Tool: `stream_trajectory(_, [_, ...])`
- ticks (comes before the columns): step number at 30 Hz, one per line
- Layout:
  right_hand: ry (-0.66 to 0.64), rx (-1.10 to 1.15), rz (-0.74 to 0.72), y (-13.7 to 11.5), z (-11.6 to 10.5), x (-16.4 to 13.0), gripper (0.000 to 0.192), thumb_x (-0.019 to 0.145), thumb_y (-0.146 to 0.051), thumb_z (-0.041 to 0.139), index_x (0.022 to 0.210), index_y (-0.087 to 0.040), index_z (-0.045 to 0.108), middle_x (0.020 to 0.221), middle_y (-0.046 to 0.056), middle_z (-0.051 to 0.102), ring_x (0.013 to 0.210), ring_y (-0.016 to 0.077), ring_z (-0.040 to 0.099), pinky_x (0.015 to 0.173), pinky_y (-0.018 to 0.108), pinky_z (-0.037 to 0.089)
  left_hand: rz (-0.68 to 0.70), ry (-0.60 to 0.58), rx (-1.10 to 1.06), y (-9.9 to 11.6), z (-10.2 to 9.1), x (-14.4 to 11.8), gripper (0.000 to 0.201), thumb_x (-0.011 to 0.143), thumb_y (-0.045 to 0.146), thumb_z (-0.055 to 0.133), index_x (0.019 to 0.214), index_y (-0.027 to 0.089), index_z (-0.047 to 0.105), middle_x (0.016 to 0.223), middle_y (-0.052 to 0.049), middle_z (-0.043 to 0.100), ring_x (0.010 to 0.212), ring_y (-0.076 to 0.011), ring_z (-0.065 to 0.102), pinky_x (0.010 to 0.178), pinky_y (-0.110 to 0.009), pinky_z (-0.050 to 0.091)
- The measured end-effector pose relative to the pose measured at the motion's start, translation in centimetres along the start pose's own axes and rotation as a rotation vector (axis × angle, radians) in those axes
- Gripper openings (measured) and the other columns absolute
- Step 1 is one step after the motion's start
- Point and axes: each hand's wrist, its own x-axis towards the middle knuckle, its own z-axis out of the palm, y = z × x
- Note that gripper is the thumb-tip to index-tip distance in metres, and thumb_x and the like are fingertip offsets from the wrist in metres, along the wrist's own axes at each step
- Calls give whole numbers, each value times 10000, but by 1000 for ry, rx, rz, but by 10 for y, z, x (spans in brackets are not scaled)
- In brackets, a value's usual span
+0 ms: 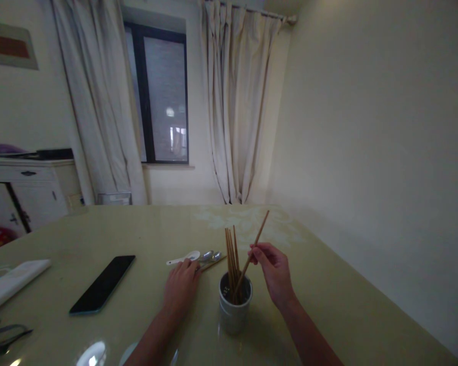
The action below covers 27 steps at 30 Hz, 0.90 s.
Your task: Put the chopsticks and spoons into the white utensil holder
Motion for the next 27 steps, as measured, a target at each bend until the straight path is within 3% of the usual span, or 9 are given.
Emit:
stream_trajectory(3, [-136,-99,24,1,5,-7,309,773,-488,903,891,-208,849,768,63,800,665,194,708,643,317,587,6,-28,4,1,-1,0,258,1022,219,504,1102,226,749,1190,-86,741,1134,-265,683,982,-375,500])
stream_trajectory(5, [-156,-137,10,3,7,-10,312,781,-475,895,942,-212,846,806,67,805,687,207,718,655,328,587,5,-30,-1,2,0,-1,268,1017,196,487,1084,219,746,1190,-91,740,1134,-267,684,989,-381,501])
stream_trajectory(9, [30,-191,-50,14,6,-8,344,817,-516,851,971,-211,807,739,35,743,670,194,680,652,315,555,-8,55,-40,2,3,-2,290,1004,173,436,1014,191,725,1131,-119,740,1103,-286,683,983,-415,506])
stream_trajectory(12, [96,-190,24,28,4,-3,454,782,-631,830,903,-197,780,725,31,707,632,183,632,588,297,504,-22,131,-205,4,4,-2,262,988,205,439,927,197,694,1012,-121,742,1002,-295,700,915,-422,521])
stream_trajectory(18, [-190,-110,354,60,10,-5,593,675,-720,864,874,-166,791,784,51,763,698,205,664,651,308,502,83,119,-777,29,8,-9,243,1000,389,465,1015,234,652,1008,-82,766,897,-252,711,807,-363,559])
stream_trajectory(21, [-251,-36,385,65,16,-8,598,670,-715,875,872,-161,784,760,46,770,695,221,686,654,319,512,130,29,-899,39,10,-13,249,982,407,496,1000,225,665,980,-91,777,880,-258,716,806,-367,564])
stream_trajectory(24, [-120,-48,262,59,12,-3,525,734,-667,858,893,-174,773,830,67,793,759,233,719,682,323,527,141,25,-831,34,9,-10,310,1018,417,448,1054,232,695,1092,-104,780,994,-266,718,888,-385,564])
stream_trajectory(27, [156,-95,81,44,-5,11,504,747,-613,863,1003,-191,760,852,71,797,815,232,732,710,321,531,58,146,-536,16,4,-4,336,1035,352,401,1039,238,717,1118,-99,763,1053,-273,697,958,-411,540])
